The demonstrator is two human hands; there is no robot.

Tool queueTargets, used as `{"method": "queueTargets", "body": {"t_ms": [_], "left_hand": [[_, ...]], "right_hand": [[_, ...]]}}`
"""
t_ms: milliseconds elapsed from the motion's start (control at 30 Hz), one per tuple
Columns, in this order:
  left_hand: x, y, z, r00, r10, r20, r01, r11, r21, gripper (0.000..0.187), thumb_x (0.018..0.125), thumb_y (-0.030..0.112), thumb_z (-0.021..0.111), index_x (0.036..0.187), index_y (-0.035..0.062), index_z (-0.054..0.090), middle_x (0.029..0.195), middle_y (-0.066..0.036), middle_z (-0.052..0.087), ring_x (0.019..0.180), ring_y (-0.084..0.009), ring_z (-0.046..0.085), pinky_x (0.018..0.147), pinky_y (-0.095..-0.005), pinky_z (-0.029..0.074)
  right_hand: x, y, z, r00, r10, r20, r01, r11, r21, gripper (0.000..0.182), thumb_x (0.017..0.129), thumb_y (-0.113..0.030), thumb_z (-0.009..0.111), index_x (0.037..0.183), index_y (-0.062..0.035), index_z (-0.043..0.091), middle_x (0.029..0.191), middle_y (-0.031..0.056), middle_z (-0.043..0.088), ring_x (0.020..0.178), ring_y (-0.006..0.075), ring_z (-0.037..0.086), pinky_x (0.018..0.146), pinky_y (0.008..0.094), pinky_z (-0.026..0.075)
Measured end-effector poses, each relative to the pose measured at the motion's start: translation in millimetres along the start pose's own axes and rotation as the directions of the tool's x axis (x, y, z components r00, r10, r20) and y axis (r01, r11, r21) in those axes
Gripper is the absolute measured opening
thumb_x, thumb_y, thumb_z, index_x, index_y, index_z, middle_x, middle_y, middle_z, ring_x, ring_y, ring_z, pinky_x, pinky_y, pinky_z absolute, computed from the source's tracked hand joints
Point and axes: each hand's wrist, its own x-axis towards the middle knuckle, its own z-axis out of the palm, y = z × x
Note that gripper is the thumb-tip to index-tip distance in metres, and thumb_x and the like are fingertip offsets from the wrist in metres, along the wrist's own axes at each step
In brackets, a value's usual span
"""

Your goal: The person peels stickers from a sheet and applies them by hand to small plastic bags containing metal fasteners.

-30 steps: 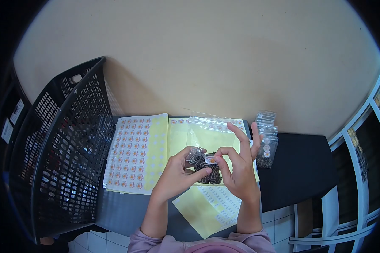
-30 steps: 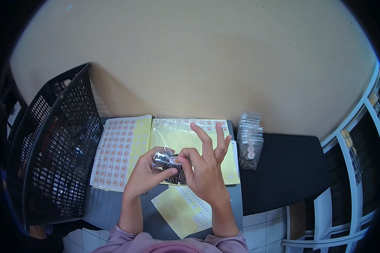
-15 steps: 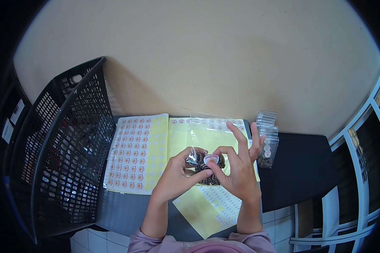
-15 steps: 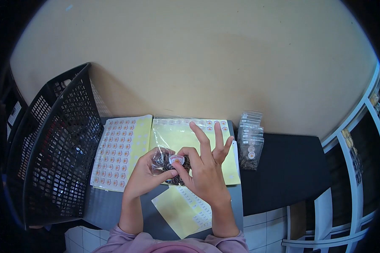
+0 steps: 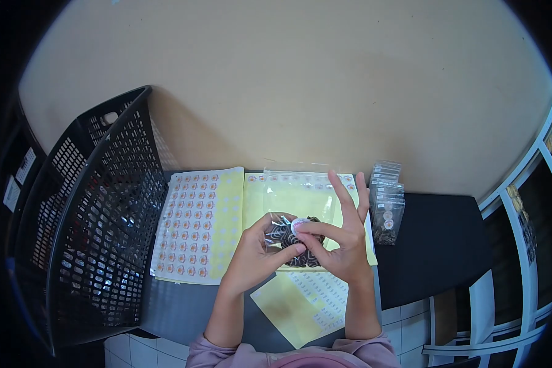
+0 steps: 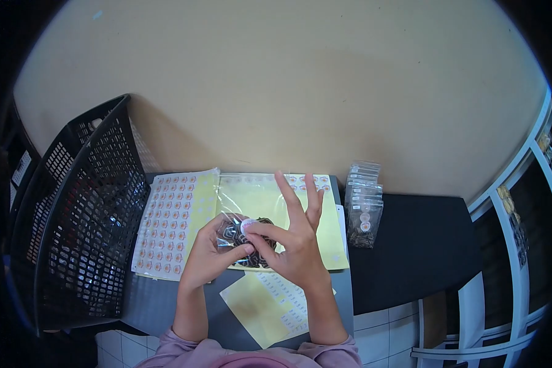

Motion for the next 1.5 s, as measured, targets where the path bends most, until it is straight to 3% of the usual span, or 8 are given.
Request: {"method": "queueTargets", "body": {"t_ms": [567,733,900,1000,1033,1167,1300,1500], "left_hand": [[-1,-1,3,0.986,0.116,-0.120,-0.115,0.993,0.016,0.034,0.074,0.003,0.062,0.104,-0.0014,0.047,0.091,-0.008,0.057,0.083,-0.0116,0.056,0.071,-0.0241,0.049],[-1,-3,4,0.962,0.200,-0.184,-0.193,0.980,0.053,0.022,0.078,0.004,0.057,0.099,-0.0009,0.050,0.087,-0.005,0.056,0.078,-0.0080,0.052,0.067,-0.0201,0.043],[-6,2,11,0.945,0.270,-0.184,-0.260,0.962,0.079,0.020,0.078,0.002,0.056,0.098,-0.0010,0.050,0.082,-0.004,0.057,0.072,-0.0071,0.052,0.062,-0.0179,0.042],[-18,8,12,0.960,0.236,-0.151,-0.205,0.959,0.194,0.024,0.077,0.001,0.057,0.099,-0.0014,0.049,0.082,-0.005,0.058,0.072,-0.0085,0.055,0.061,-0.0189,0.044],[-27,1,14,0.954,0.272,-0.123,-0.240,0.944,0.226,0.028,0.075,0.000,0.059,0.101,-0.0018,0.048,0.085,-0.008,0.059,0.075,-0.0107,0.057,0.064,-0.0213,0.046],[-51,-19,13,0.982,0.189,0.005,-0.188,0.975,0.122,0.029,0.074,-0.002,0.059,0.100,-0.0018,0.047,0.094,-0.013,0.058,0.086,-0.0157,0.057,0.073,-0.0259,0.047],[-63,-56,23,0.988,0.152,0.038,-0.153,0.988,0.014,0.027,0.076,-0.002,0.057,0.100,-0.0020,0.044,0.096,-0.015,0.057,0.088,-0.0169,0.056,0.075,-0.0276,0.046],[-68,-81,33,0.990,0.138,0.000,-0.138,0.989,-0.054,0.030,0.071,-0.005,0.059,0.097,-0.0021,0.044,0.095,-0.016,0.058,0.086,-0.0181,0.058,0.075,-0.0283,0.047]], "right_hand": [[-3,6,15,0.990,0.127,0.055,-0.135,0.975,0.178,0.040,0.067,-0.020,0.064,0.106,-0.0208,0.060,0.138,0.0221,0.014,0.127,0.0417,0.000,0.100,0.0515,0.004],[-1,2,6,0.996,0.044,0.080,-0.062,0.972,0.227,0.045,0.067,-0.019,0.066,0.111,-0.0189,0.057,0.135,0.0243,0.019,0.124,0.0421,0.014,0.099,0.0487,0.015],[-2,-3,5,0.996,0.056,0.070,-0.085,0.832,0.548,0.043,0.075,-0.008,0.059,0.117,-0.0065,0.049,0.114,0.0169,0.051,0.104,0.0282,0.051,0.085,0.0322,0.041],[-7,-12,-8,0.972,0.171,0.164,-0.237,0.718,0.655,0.045,0.075,-0.009,0.059,0.119,-0.0068,0.047,0.110,0.0174,0.053,0.101,0.0260,0.053,0.082,0.0320,0.043],[-14,-7,-12,0.967,0.103,0.233,-0.226,0.768,0.600,0.051,0.073,-0.004,0.060,0.121,-0.0040,0.043,0.115,0.0116,0.052,0.093,0.0155,0.056,0.066,0.0221,0.046],[-46,-7,-24,0.893,0.149,0.425,-0.407,0.673,0.618,0.068,0.073,-0.005,0.061,0.131,-0.0089,0.027,0.122,0.0129,0.046,0.091,0.0172,0.057,0.061,0.0234,0.048],[-94,-16,-17,0.869,0.432,0.243,-0.474,0.581,0.662,0.083,0.072,-0.011,0.065,0.134,-0.0075,0.012,0.115,0.0154,0.050,0.084,0.0200,0.058,0.064,0.0261,0.049],[-134,-21,-10,0.764,0.477,0.435,-0.645,0.583,0.494,0.072,0.071,-0.013,0.068,0.130,-0.0054,0.027,0.096,0.0154,0.056,0.077,0.0171,0.059,0.065,0.0272,0.048]]}}
